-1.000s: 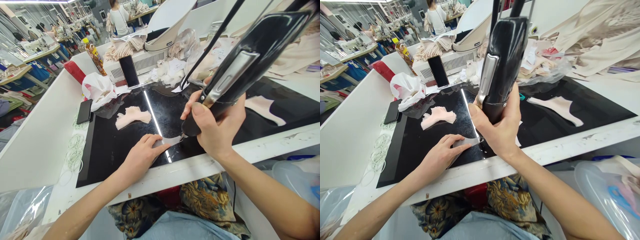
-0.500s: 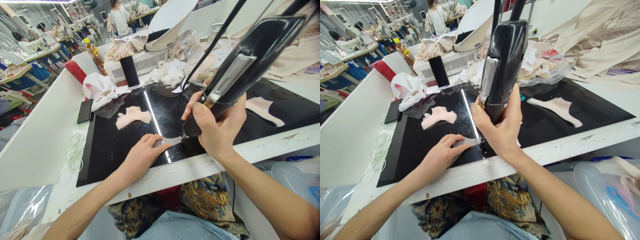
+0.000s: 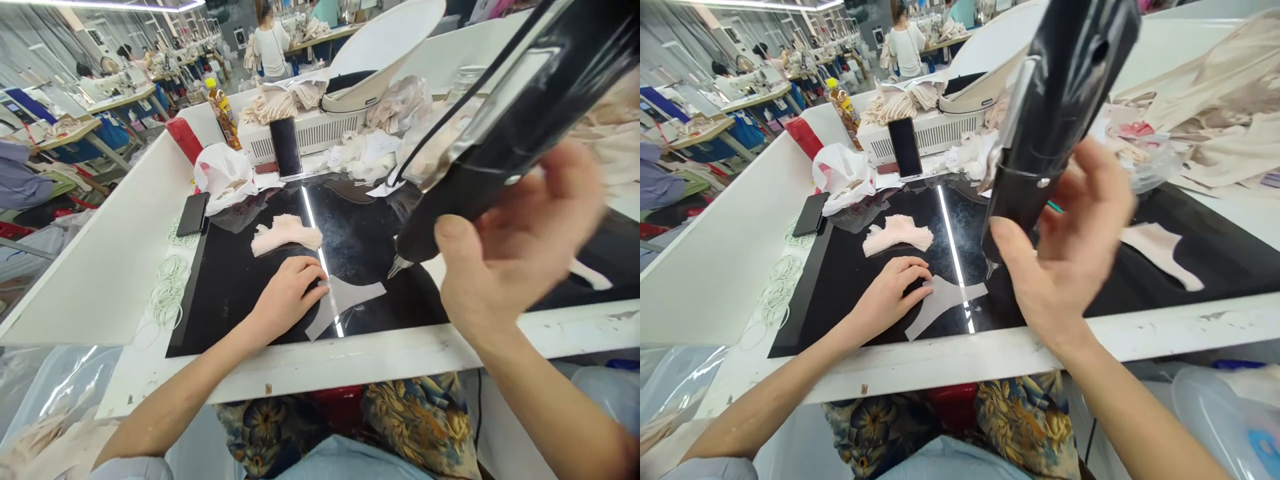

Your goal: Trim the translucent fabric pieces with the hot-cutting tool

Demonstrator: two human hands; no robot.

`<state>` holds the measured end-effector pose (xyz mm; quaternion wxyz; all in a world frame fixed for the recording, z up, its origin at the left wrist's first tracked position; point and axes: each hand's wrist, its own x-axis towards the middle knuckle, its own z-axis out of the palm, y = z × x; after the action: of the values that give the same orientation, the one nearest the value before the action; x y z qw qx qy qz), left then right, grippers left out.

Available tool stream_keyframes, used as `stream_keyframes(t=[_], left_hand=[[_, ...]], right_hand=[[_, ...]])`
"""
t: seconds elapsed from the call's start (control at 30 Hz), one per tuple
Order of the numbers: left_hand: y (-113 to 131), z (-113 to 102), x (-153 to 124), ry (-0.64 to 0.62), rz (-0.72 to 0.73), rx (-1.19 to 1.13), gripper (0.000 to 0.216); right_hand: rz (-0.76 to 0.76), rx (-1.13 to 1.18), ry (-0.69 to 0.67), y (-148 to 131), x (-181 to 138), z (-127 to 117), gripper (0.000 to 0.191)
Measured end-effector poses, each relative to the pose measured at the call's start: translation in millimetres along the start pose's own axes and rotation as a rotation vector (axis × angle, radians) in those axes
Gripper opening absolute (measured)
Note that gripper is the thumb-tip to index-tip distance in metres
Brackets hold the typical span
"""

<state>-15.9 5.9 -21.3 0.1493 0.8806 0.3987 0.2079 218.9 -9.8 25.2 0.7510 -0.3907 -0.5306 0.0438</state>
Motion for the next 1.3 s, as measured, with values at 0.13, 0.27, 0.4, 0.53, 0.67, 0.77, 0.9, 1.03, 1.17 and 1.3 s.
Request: stream_keyframes(t=[0.13, 0.27, 0.4, 0.53, 0.67, 0.77, 0.9, 1.03, 1.17, 1.3], left_hand=[[6, 2, 0, 0.016, -0.036, -0.143, 0.009], [10, -4, -2, 0.018, -0.143, -0.321, 0.007], [7, -15, -3, -0.005, -0.289, -0.586, 0.013], [-4, -25, -2, 0.016, -0.407, -0.818, 0.021], [-19, -35, 3, 0.047, -0.501, -0.882, 0.026], [-32, -40, 8, 0.100, -0.504, -0.777, 0.032], [-49, -46, 16, 0.209, -0.487, -0.579, 0.030], [-63, -54, 27, 0.258, -0.420, -0.326, 0.029], [-74, -54, 38, 0.233, -0.348, -0.063, 0.024], [-79, -47, 43, 0.173, -0.315, 0.148, 0.012]], right_hand=[[-0.177, -0.142, 0.070, -2, -15, -8, 0.048], [-0.183, -0.322, -0.747, 10, -34, -3, 0.037], [-0.133, -0.296, -0.966, 25, -47, 12, 0.032], [0.150, -0.271, -1.026, 29, -43, 26, 0.020], [0.159, -0.248, -0.977, 28, -33, 47, 0.017], [0.113, -0.265, -0.928, 33, -29, 66, 0.015], [0.043, -0.320, -0.901, 45, -26, 89, 0.017], [-0.050, -0.411, -0.899, 59, -24, 107, 0.023], [-0.150, -0.517, -0.907, 71, -24, 119, 0.027], [-0.225, -0.611, -0.915, 75, -28, 123, 0.028]])
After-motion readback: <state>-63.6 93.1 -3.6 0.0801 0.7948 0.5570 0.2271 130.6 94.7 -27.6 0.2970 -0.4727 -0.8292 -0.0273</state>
